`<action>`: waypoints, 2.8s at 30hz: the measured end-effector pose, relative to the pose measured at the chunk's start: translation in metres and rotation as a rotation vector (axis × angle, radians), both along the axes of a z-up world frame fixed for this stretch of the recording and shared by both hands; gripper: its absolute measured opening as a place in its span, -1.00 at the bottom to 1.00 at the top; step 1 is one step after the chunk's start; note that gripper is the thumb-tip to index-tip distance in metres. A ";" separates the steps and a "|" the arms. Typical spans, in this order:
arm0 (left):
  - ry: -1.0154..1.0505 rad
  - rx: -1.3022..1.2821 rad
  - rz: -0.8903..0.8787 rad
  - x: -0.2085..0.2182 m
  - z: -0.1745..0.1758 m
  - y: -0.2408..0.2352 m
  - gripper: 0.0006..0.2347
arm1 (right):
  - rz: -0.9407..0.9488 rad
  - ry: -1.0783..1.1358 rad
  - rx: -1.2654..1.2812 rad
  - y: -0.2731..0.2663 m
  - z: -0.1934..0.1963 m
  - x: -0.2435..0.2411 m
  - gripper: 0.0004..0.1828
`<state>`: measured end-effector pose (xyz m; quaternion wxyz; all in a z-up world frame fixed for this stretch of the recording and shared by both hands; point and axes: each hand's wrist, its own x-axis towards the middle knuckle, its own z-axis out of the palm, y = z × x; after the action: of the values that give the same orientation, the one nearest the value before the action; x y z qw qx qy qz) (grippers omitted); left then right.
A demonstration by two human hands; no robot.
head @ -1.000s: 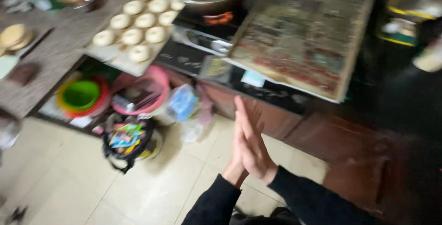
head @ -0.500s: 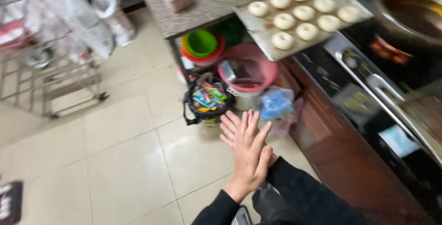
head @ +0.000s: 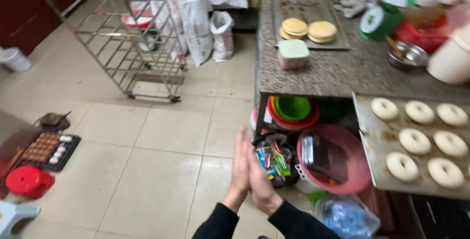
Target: The person organizes ingredients on a counter, then moves to the stove to fry doughnut-shaped buns in a wok of oil. They use chopsticks to turn the buns as they cook. Finally, they prepare to slice packaged sausages on a cutting board.
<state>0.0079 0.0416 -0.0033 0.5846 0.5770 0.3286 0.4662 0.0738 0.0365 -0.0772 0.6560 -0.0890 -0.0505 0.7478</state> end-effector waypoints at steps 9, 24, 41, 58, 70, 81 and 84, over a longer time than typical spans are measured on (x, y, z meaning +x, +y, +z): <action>-0.504 -0.550 0.300 -0.013 -0.005 0.137 -0.32 | 0.095 -0.649 0.007 0.194 0.012 -0.031 -0.10; 0.118 -0.046 0.162 -0.128 -0.027 0.531 -0.39 | -0.027 -0.746 -0.475 0.502 0.088 -0.146 -0.06; 0.049 -0.417 -0.413 0.071 -0.026 0.851 -0.10 | -0.325 -1.301 -0.408 0.896 0.001 0.142 -0.22; 0.137 -0.971 -0.227 0.238 -0.157 1.264 -0.66 | -0.655 -1.593 -0.680 1.121 -0.133 0.464 -0.15; 0.552 -0.687 -0.512 0.489 -0.399 1.559 -0.50 | -0.689 -2.680 -1.247 1.265 -0.139 0.543 -0.11; 0.845 -0.390 -0.824 0.732 -0.460 1.599 -0.53 | -0.545 -3.095 -1.562 1.270 -0.171 0.543 0.07; 0.727 -0.198 -0.905 0.777 -0.492 1.578 -0.50 | -0.374 -3.125 -1.650 1.266 -0.171 0.538 0.13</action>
<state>0.7852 1.6196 -0.4954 0.6263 0.7254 0.2709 -0.0905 0.6121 1.3029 -0.2486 0.1410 0.9288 0.2054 0.2743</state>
